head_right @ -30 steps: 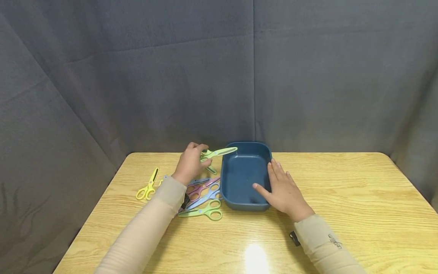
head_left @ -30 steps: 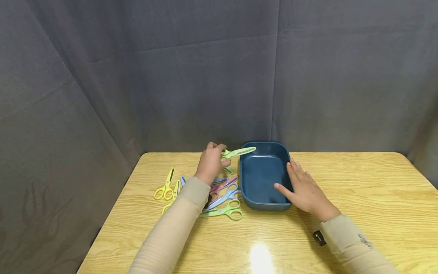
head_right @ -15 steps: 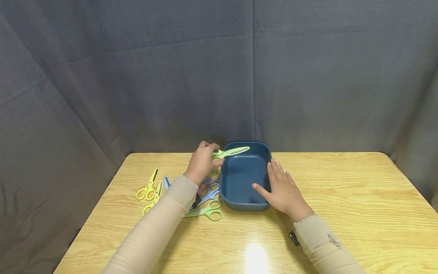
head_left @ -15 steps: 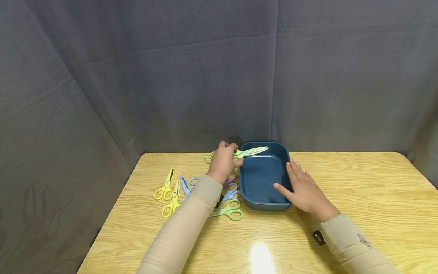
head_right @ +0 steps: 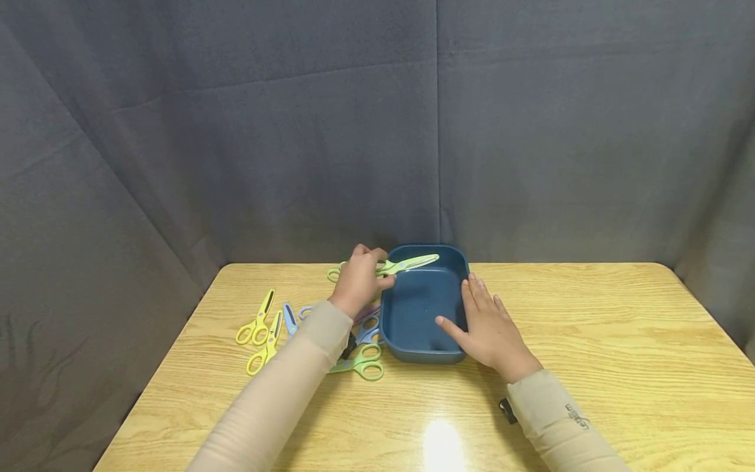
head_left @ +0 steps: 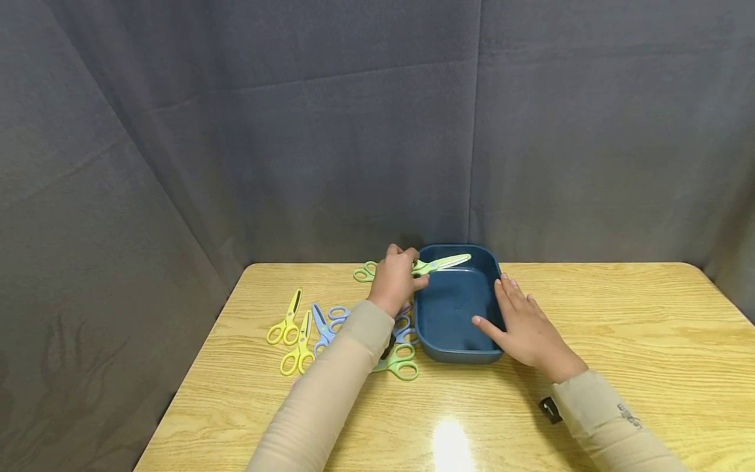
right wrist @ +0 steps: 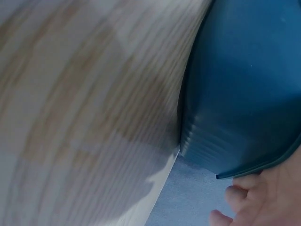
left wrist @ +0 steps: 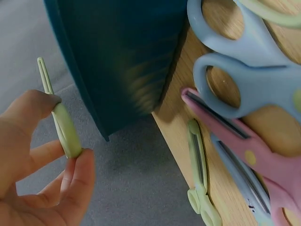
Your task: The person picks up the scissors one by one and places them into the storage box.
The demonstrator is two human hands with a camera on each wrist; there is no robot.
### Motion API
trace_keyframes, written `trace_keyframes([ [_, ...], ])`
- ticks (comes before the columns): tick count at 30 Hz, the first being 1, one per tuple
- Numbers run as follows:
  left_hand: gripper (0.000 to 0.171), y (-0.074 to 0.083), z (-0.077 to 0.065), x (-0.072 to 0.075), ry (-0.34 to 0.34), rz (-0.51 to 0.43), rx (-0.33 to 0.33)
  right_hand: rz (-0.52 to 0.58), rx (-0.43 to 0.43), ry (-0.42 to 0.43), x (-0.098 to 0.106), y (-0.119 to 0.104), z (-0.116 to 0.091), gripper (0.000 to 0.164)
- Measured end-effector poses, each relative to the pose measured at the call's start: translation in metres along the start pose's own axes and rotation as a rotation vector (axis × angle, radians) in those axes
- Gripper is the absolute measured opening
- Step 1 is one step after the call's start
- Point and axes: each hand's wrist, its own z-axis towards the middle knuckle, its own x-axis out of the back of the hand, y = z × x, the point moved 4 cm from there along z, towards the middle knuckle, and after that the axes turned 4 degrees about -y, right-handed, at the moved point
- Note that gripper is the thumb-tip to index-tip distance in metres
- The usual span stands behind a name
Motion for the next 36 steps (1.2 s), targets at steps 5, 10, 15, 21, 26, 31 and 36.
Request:
trace_keyframes([
  [5,0.046,0.005,0.002,-0.005,-0.006,0.014,0.012,-0.002,0.003,0.000,-0.001,0.002,0.000,0.099],
  [10,0.048,0.011,0.004,-0.008,-0.016,0.004,0.001,-0.001,0.001,0.002,0.000,0.002,0.000,0.099],
  [15,0.048,0.017,0.005,-0.011,-0.036,0.024,-0.003,-0.003,-0.002,0.000,0.000,0.002,-0.001,0.099],
  [21,0.045,0.021,0.006,-0.015,-0.047,0.065,0.003,-0.005,0.005,0.004,0.001,0.000,-0.003,0.098],
  [26,0.048,0.027,0.008,-0.018,-0.058,0.124,-0.004,-0.003,0.004,0.000,0.001,-0.001,-0.003,0.096],
  [31,0.050,0.033,0.009,-0.022,-0.072,0.173,-0.007,-0.010,-0.003,-0.004,0.001,-0.001,-0.003,0.098],
  [36,0.049,0.038,0.009,-0.027,-0.076,0.239,-0.022,-0.013,-0.003,-0.005,0.002,-0.002,-0.003,0.099],
])
